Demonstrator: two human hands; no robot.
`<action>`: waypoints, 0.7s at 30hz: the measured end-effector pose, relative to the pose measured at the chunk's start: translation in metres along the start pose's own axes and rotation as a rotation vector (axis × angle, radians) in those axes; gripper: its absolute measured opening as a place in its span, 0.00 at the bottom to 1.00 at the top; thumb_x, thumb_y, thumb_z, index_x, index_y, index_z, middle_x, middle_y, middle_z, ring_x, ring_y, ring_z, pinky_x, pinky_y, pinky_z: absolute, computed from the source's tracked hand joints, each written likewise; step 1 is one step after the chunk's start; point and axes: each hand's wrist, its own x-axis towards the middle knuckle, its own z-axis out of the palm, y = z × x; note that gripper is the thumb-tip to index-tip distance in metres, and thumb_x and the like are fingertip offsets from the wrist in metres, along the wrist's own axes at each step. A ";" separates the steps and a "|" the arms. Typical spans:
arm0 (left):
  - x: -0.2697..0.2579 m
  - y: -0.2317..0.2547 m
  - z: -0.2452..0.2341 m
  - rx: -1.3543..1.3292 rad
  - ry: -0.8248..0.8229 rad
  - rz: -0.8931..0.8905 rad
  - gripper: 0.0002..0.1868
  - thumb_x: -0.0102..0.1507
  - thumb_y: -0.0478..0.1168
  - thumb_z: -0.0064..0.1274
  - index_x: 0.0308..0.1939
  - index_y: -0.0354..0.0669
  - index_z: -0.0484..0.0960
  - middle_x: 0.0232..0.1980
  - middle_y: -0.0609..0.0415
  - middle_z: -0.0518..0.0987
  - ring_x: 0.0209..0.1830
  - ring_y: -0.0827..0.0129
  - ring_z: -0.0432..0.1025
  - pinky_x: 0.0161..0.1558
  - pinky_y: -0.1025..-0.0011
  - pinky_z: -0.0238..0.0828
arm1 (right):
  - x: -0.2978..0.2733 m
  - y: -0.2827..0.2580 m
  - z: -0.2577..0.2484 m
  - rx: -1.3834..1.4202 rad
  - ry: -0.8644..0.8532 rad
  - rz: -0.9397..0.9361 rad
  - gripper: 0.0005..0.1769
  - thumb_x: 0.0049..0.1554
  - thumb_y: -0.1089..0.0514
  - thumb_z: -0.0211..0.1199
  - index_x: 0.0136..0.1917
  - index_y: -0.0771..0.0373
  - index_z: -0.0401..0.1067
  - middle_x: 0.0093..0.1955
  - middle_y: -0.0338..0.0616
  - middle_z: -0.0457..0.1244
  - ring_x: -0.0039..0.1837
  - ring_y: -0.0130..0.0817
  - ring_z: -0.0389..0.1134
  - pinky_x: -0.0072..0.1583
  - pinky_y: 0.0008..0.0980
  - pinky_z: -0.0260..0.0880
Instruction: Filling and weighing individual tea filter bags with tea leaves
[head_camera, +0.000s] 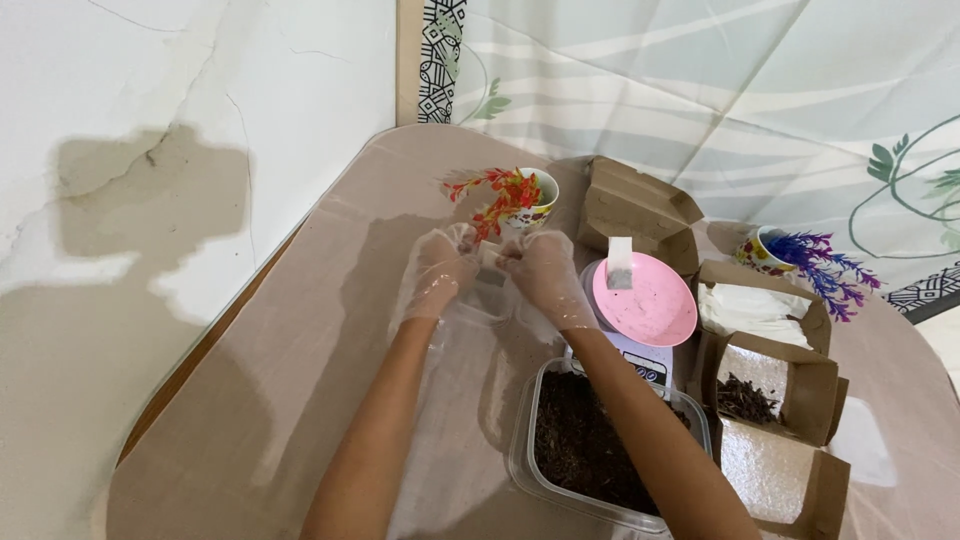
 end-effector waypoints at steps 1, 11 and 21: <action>-0.004 0.000 -0.005 0.001 0.005 -0.005 0.16 0.63 0.43 0.55 0.55 0.47 0.82 0.53 0.42 0.82 0.55 0.42 0.77 0.51 0.46 0.75 | 0.001 -0.003 0.001 -0.063 -0.057 -0.022 0.06 0.51 0.45 0.69 0.39 0.45 0.82 0.37 0.41 0.69 0.47 0.45 0.72 0.49 0.38 0.72; -0.023 -0.006 -0.017 0.010 -0.025 0.085 0.15 0.61 0.42 0.53 0.48 0.42 0.86 0.44 0.42 0.85 0.51 0.45 0.79 0.49 0.54 0.76 | 0.011 -0.020 0.003 -0.106 -0.101 0.112 0.06 0.52 0.51 0.68 0.41 0.51 0.82 0.36 0.45 0.70 0.48 0.48 0.74 0.51 0.45 0.76; -0.007 -0.008 0.000 0.068 0.021 0.092 0.11 0.63 0.39 0.48 0.43 0.41 0.85 0.43 0.43 0.85 0.53 0.44 0.78 0.51 0.49 0.75 | -0.004 -0.014 0.004 -0.351 -0.045 -0.027 0.09 0.50 0.47 0.67 0.44 0.49 0.80 0.36 0.40 0.71 0.46 0.44 0.74 0.51 0.44 0.74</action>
